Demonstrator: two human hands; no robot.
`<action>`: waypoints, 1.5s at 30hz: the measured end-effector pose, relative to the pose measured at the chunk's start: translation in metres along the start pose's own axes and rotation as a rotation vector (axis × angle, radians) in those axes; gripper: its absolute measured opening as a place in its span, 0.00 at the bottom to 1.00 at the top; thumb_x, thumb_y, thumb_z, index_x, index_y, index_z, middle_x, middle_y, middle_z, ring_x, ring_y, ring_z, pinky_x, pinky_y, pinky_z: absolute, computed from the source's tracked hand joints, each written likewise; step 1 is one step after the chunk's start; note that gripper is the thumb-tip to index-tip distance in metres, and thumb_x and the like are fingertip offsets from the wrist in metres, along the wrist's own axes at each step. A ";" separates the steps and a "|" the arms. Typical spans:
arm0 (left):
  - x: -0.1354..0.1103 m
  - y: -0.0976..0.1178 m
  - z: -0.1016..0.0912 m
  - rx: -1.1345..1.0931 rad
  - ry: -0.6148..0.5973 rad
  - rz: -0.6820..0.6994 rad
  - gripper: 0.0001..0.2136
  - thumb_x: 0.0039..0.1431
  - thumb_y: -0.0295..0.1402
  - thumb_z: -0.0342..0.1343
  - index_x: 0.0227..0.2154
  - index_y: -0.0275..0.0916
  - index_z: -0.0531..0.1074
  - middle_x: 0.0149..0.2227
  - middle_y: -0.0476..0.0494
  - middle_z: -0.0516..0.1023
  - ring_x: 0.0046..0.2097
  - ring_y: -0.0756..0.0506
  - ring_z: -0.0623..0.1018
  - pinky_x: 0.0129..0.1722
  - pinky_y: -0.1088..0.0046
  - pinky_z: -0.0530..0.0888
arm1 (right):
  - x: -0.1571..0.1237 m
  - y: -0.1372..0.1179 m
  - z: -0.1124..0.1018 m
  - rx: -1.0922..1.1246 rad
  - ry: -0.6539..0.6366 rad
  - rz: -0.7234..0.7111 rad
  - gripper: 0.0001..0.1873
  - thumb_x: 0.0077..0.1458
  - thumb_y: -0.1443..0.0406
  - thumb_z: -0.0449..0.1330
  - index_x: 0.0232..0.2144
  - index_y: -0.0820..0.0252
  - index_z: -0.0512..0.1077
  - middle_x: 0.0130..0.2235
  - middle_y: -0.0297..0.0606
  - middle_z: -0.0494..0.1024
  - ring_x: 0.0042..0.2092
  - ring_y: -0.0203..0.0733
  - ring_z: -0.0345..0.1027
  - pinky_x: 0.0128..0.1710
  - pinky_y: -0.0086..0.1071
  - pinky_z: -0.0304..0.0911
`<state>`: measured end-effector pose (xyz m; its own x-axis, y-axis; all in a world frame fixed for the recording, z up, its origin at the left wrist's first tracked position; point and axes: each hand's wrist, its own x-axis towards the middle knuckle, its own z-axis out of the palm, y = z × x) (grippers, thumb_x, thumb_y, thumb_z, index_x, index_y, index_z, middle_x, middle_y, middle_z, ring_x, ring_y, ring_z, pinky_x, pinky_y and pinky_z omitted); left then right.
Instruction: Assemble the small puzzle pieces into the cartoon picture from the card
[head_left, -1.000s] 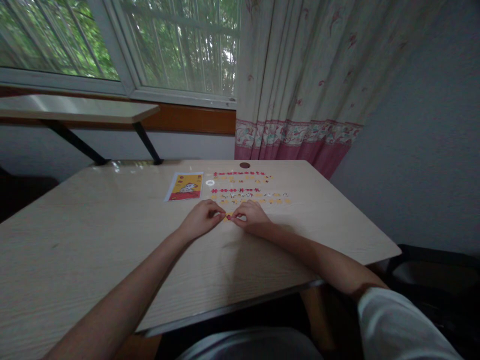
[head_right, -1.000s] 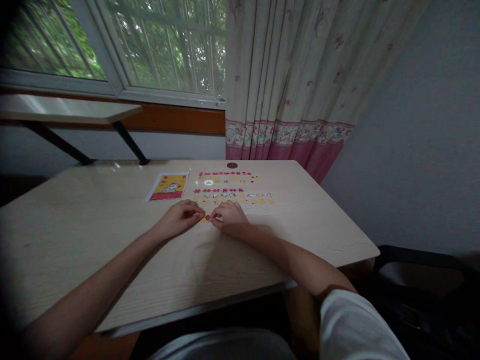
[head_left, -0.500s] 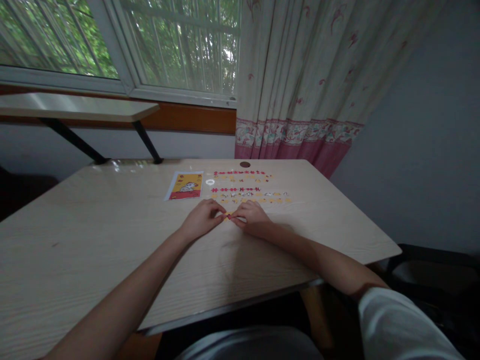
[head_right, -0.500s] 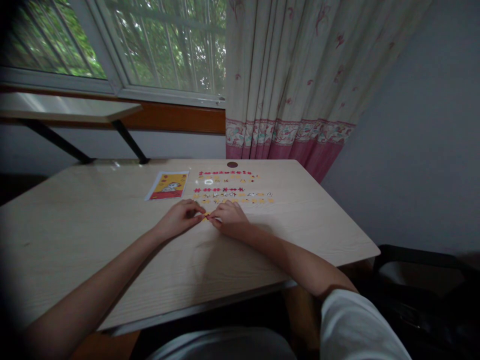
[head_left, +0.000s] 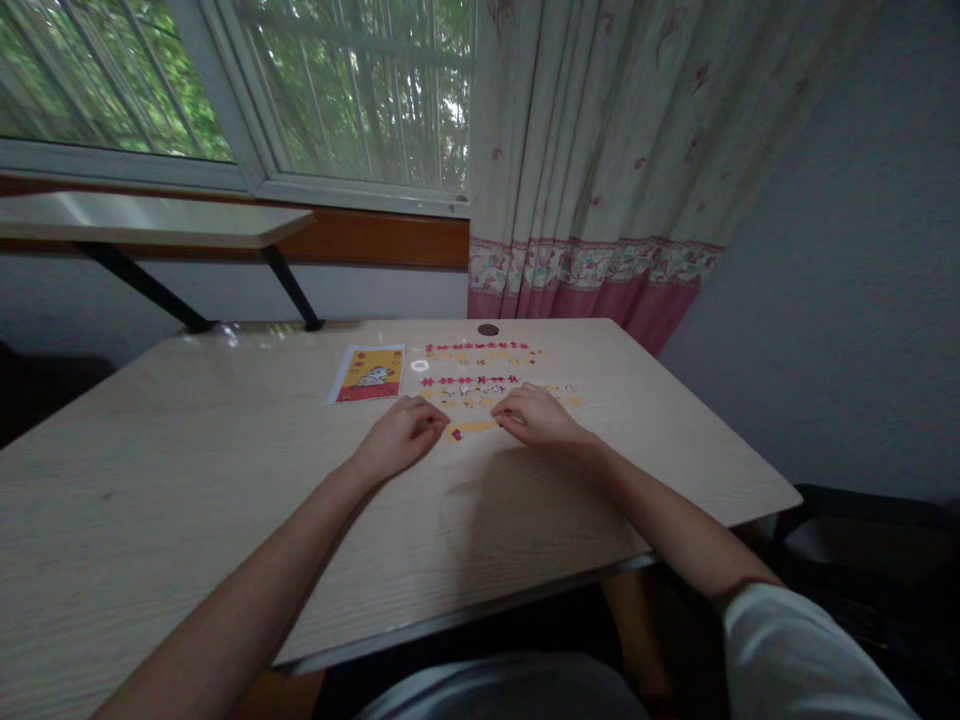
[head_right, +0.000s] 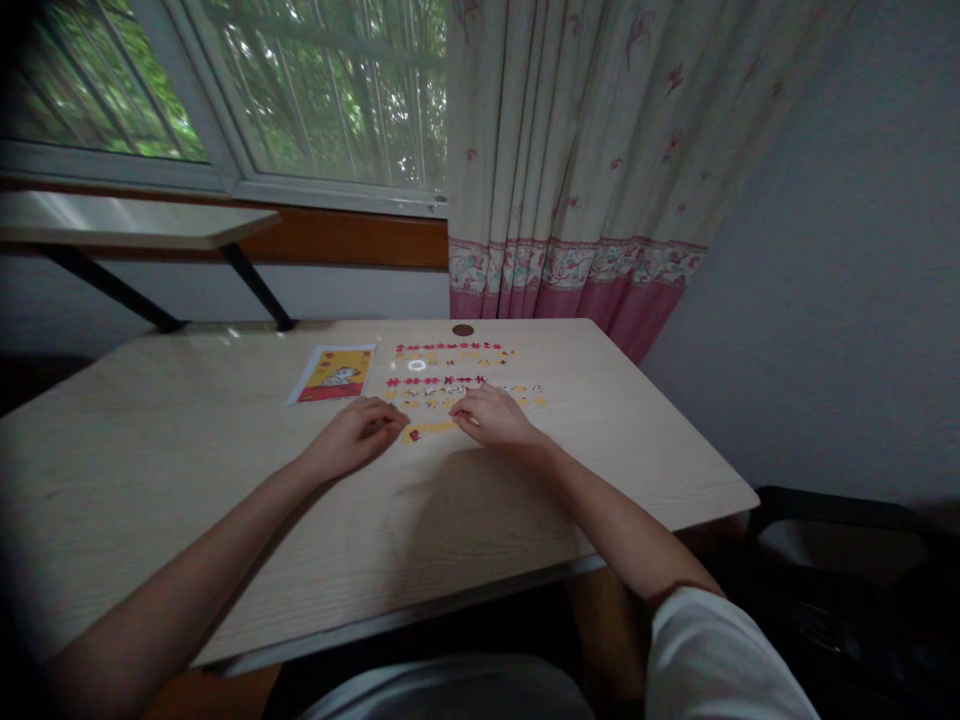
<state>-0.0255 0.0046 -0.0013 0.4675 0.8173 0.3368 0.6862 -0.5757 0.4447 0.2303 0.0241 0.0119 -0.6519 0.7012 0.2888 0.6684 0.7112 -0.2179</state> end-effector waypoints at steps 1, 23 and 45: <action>0.000 -0.001 0.000 0.022 -0.007 0.014 0.10 0.57 0.31 0.48 0.33 0.36 0.75 0.34 0.40 0.75 0.38 0.43 0.72 0.41 0.66 0.68 | -0.002 0.006 -0.004 -0.026 -0.015 0.006 0.11 0.58 0.64 0.53 0.36 0.60 0.76 0.37 0.40 0.78 0.41 0.39 0.67 0.44 0.32 0.56; -0.003 -0.007 0.003 0.116 -0.058 0.058 0.11 0.59 0.35 0.49 0.35 0.37 0.75 0.35 0.40 0.74 0.40 0.43 0.71 0.42 0.65 0.69 | -0.006 0.020 -0.004 0.011 -0.116 -0.002 0.11 0.57 0.60 0.56 0.36 0.57 0.76 0.36 0.38 0.78 0.40 0.40 0.68 0.41 0.31 0.57; -0.003 -0.003 0.001 0.174 -0.049 0.064 0.11 0.59 0.35 0.49 0.37 0.38 0.75 0.37 0.41 0.74 0.41 0.42 0.71 0.43 0.64 0.69 | -0.008 0.022 -0.010 0.050 -0.133 -0.015 0.10 0.56 0.63 0.57 0.38 0.60 0.75 0.37 0.40 0.78 0.41 0.40 0.68 0.43 0.31 0.58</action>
<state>-0.0281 0.0037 -0.0047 0.5371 0.7816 0.3173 0.7380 -0.6176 0.2719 0.2537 0.0339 0.0139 -0.7054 0.6888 0.1672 0.6418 0.7208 -0.2619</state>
